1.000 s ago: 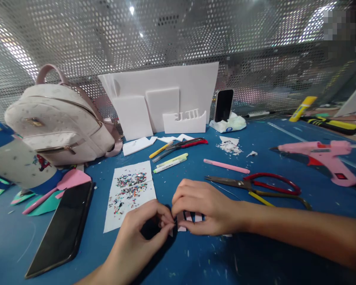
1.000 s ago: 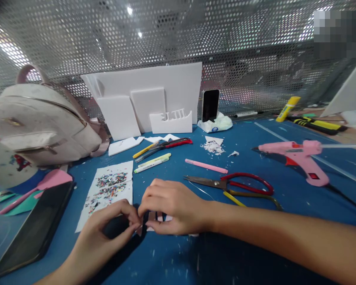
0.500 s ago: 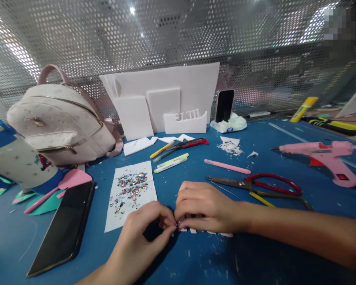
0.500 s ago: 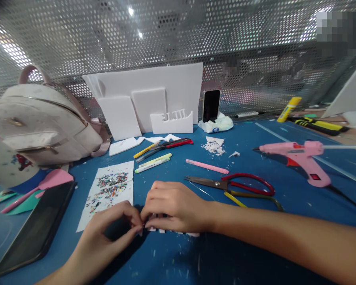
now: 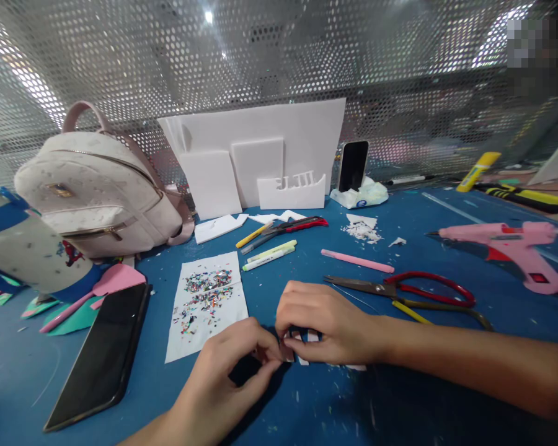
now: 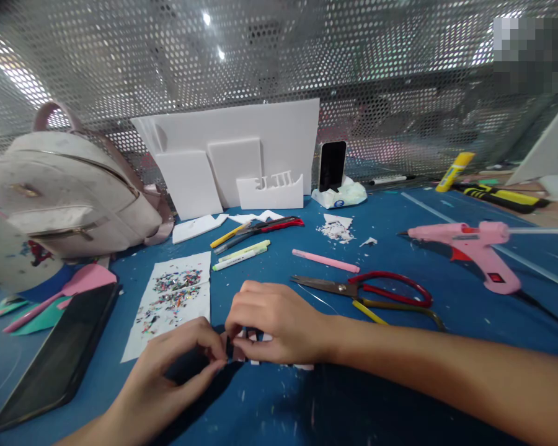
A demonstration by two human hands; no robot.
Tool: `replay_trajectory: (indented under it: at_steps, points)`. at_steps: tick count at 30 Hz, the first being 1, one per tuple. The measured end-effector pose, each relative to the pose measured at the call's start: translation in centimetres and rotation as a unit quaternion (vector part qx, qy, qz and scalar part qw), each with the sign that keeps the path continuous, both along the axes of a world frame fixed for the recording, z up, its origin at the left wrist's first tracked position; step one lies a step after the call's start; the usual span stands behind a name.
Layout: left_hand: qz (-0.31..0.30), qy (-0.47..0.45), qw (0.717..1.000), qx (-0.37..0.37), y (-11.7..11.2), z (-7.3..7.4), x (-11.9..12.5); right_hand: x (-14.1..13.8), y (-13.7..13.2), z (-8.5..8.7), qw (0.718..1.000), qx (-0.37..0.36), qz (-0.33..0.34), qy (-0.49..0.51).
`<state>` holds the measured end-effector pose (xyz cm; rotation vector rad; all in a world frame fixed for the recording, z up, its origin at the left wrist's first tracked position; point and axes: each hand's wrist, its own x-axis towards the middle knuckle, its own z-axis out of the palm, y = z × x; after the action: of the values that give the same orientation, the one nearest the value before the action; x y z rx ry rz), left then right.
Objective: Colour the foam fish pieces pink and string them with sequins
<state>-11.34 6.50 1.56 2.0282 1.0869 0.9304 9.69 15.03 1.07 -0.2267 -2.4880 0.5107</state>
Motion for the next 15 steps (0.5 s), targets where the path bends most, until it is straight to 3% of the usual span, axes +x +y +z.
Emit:
replay_trajectory:
  at_steps: [5, 15]
  points:
    - [-0.029, 0.006, 0.998, 0.052, 0.09, 0.15, 0.17, -0.06, -0.14, 0.2, 0.999, -0.007, -0.044, 0.014]
    - [-0.039, 0.01, 0.997, 0.061, -0.17, -0.14, -0.23, 0.04, -0.07, 0.08, 0.991, -0.051, -0.12, 0.006]
